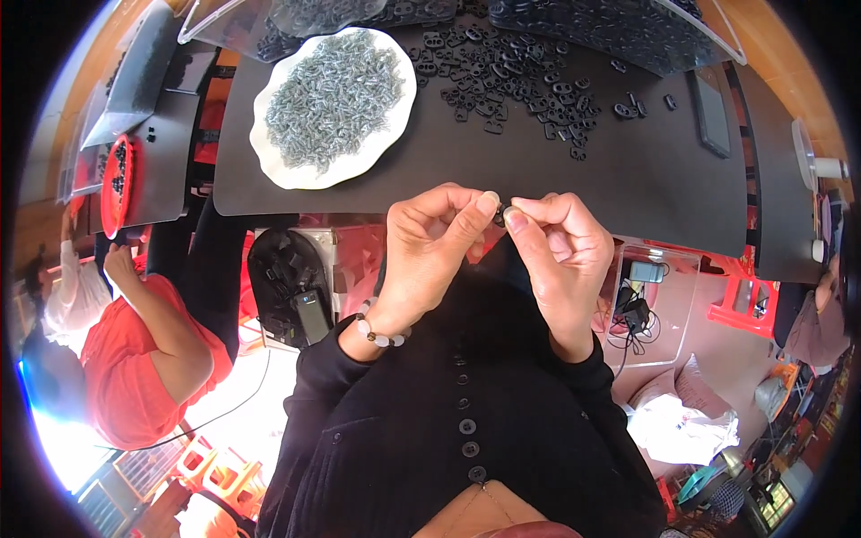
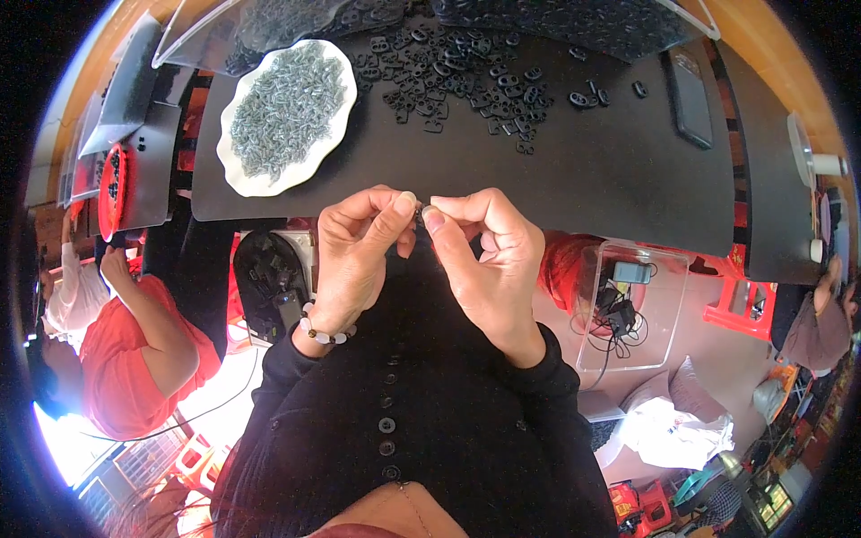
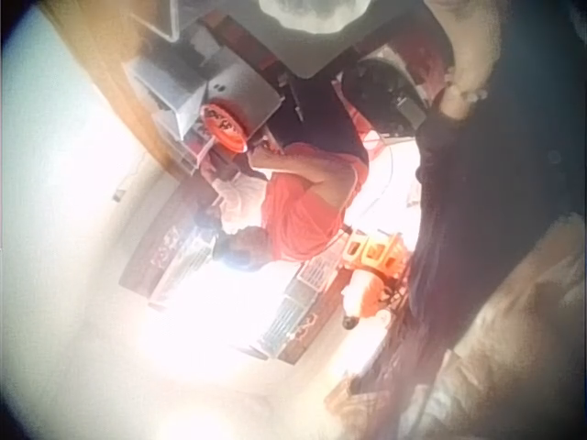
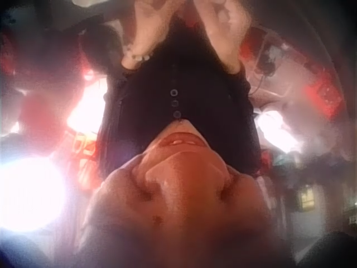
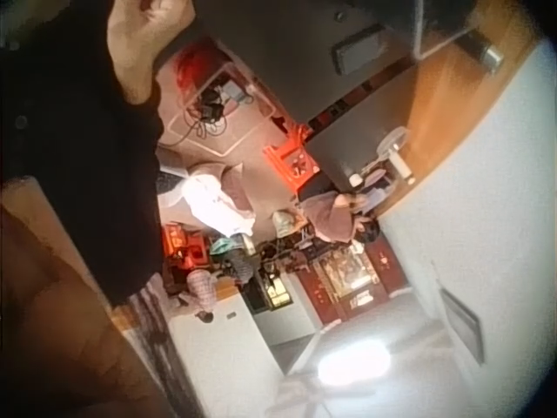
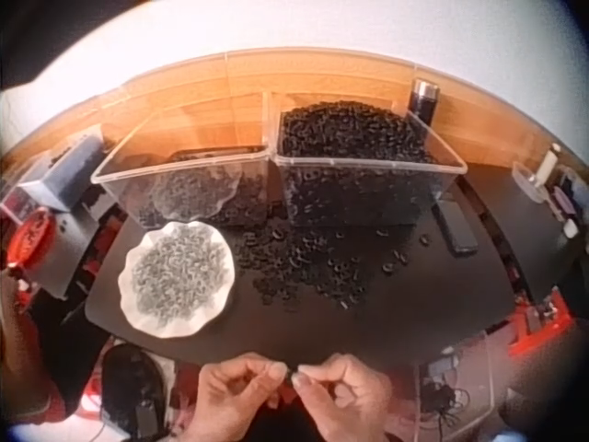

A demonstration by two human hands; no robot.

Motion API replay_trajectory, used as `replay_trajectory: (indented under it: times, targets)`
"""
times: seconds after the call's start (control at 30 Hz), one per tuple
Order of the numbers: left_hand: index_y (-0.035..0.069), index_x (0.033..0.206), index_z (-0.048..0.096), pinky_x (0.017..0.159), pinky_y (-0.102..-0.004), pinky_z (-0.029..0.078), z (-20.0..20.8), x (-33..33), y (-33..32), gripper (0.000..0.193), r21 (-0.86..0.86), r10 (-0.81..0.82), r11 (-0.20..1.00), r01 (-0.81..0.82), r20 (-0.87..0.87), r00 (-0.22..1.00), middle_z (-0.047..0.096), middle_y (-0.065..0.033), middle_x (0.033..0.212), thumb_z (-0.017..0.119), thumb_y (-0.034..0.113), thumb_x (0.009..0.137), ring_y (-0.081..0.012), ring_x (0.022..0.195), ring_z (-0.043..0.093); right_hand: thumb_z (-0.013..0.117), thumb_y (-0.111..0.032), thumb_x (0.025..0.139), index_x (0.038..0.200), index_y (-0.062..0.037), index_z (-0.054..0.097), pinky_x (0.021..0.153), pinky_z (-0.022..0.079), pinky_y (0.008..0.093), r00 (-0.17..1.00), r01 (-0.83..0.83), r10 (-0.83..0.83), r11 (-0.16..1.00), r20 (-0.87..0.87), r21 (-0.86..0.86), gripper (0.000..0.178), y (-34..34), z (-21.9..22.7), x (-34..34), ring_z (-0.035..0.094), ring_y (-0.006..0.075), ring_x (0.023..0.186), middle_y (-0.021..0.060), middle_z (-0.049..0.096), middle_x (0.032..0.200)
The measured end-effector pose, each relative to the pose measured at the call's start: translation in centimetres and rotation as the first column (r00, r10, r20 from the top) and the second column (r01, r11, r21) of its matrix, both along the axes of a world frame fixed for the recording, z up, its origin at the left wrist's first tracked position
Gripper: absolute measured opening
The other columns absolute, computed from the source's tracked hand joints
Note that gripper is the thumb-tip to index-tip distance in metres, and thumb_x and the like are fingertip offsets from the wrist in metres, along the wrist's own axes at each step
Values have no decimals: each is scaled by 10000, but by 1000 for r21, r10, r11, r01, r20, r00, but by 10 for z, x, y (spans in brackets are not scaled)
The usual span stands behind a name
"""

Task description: The person assembles plastic cord locks by hand, picking up springs and plastic components from the table and fitting them together.

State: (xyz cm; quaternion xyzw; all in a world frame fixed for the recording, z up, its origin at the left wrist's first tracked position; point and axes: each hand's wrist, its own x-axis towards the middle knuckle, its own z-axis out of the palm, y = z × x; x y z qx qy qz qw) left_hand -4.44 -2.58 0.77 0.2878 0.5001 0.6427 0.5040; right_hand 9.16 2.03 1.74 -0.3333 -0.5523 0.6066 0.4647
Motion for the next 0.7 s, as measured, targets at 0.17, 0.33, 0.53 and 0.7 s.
replay_trajectory:
  times: [0.17, 0.33, 0.53, 0.7]
  targets:
    - [5, 878, 691, 519, -180, 414, -2, 12, 0, 187, 29, 55, 998, -57, 52, 997, 637, -2, 678, 675, 186, 923, -34, 567, 534, 656, 37, 873, 930, 38, 632, 633, 429, 184, 999, 32, -32, 999, 9, 26, 62, -1, -1, 0, 523, 24, 687, 7, 612, 790]
    - [5, 906, 699, 524, -182, 420, -3, 12, -3, 205, -10, 68, 998, -67, 142, 988, 655, -18, 721, 671, 207, 927, -51, 588, 551, 660, 34, 872, 924, 37, 631, 636, 424, 186, 999, 22, -22, 1000, 23, 4, 60, 0, 2, 1, 514, 26, 704, 4, 608, 793]
    - [-14, 969, 701, 556, -210, 440, 1, 1, -3, 252, 26, 1, 1000, -5, 182, 983, 665, -43, 802, 588, 212, 972, -70, 632, 561, 642, 77, 863, 899, 37, 636, 585, 337, 156, 992, 84, -84, 996, 92, 6, 54, 1, 5, 0, 428, 1, 655, -21, 543, 749]
    - [-6, 877, 646, 618, -223, 435, 4, -6, -14, 202, 82, -74, 994, 71, 33, 997, 618, -37, 855, 523, 128, 965, -73, 652, 529, 653, 71, 858, 912, 36, 642, 597, 347, 154, 989, 115, -117, 993, 90, 27, 65, 3, 2, 2, 450, 1, 664, -17, 556, 756]
